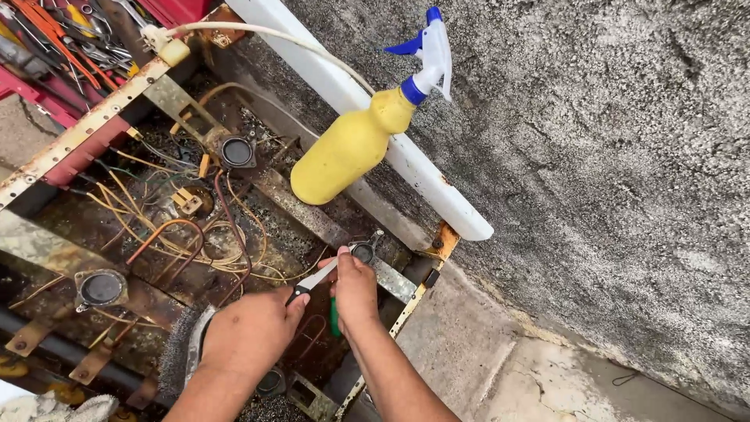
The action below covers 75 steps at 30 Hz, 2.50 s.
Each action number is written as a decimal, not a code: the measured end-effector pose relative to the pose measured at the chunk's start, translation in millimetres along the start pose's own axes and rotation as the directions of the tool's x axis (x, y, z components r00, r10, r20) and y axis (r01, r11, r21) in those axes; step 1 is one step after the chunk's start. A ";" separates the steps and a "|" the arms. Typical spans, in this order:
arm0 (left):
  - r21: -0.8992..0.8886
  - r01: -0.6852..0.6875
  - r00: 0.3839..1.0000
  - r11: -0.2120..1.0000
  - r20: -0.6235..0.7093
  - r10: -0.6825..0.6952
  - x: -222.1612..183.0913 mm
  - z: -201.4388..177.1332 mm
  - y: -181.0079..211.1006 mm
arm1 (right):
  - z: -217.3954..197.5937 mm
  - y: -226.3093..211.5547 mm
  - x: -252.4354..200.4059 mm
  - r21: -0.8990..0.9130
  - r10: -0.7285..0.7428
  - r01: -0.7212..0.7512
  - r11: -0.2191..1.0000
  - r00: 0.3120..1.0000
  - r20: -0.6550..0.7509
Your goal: Disassembling and cleaning the internal components of a gas stove top using various hand tools and cleaning spray.
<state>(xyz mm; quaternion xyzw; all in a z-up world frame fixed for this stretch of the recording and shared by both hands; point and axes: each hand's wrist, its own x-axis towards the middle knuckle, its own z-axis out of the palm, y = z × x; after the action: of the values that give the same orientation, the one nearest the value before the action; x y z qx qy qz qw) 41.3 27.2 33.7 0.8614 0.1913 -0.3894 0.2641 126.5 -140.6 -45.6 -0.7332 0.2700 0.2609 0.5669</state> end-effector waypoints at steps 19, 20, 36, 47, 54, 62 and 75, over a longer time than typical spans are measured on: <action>-0.051 -0.086 0.995 0.995 -0.051 0.083 6.4 -32.4 7.4 | -3.2 3.1 3.5 -0.028 -0.025 0.026 0.999 0.999 0.019; -0.060 -0.062 0.998 0.996 -0.029 0.060 -0.8 -39.7 5.1 | -2.7 1.6 0.3 -0.031 -0.032 0.033 0.999 0.999 0.034; 0.118 -0.137 0.991 0.984 0.002 0.137 17.6 -59.5 -9.8 | -4.8 15.9 18.3 -0.030 -0.009 0.011 0.999 0.996 0.084; 0.012 -0.125 0.991 0.992 -0.046 0.125 1.8 -71.5 -5.3 | 6.7 11.9 17.6 0.230 0.047 -0.076 0.970 0.991 0.127; 0.046 -0.178 0.984 0.983 0.014 0.178 14.9 -101.8 0.9 | 27.3 27.6 29.7 0.387 0.028 -0.030 0.921 1.000 0.010; 0.022 -0.173 0.984 0.985 0.050 0.172 18.2 -101.6 -3.3 | 30.6 28.2 28.3 0.352 -0.001 0.005 0.936 1.000 -0.012; 0.150 -0.217 0.976 0.965 0.022 0.216 28.8 -114.6 10.8 | 21.6 24.3 25.9 0.362 -0.026 0.001 0.932 0.998 0.065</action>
<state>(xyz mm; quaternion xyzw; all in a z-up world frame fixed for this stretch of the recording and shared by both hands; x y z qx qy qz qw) 130.3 91.4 78.7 0.8936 0.0653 -0.3740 0.2394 126.6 -127.4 -85.0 -0.6089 0.2889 0.2278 0.7028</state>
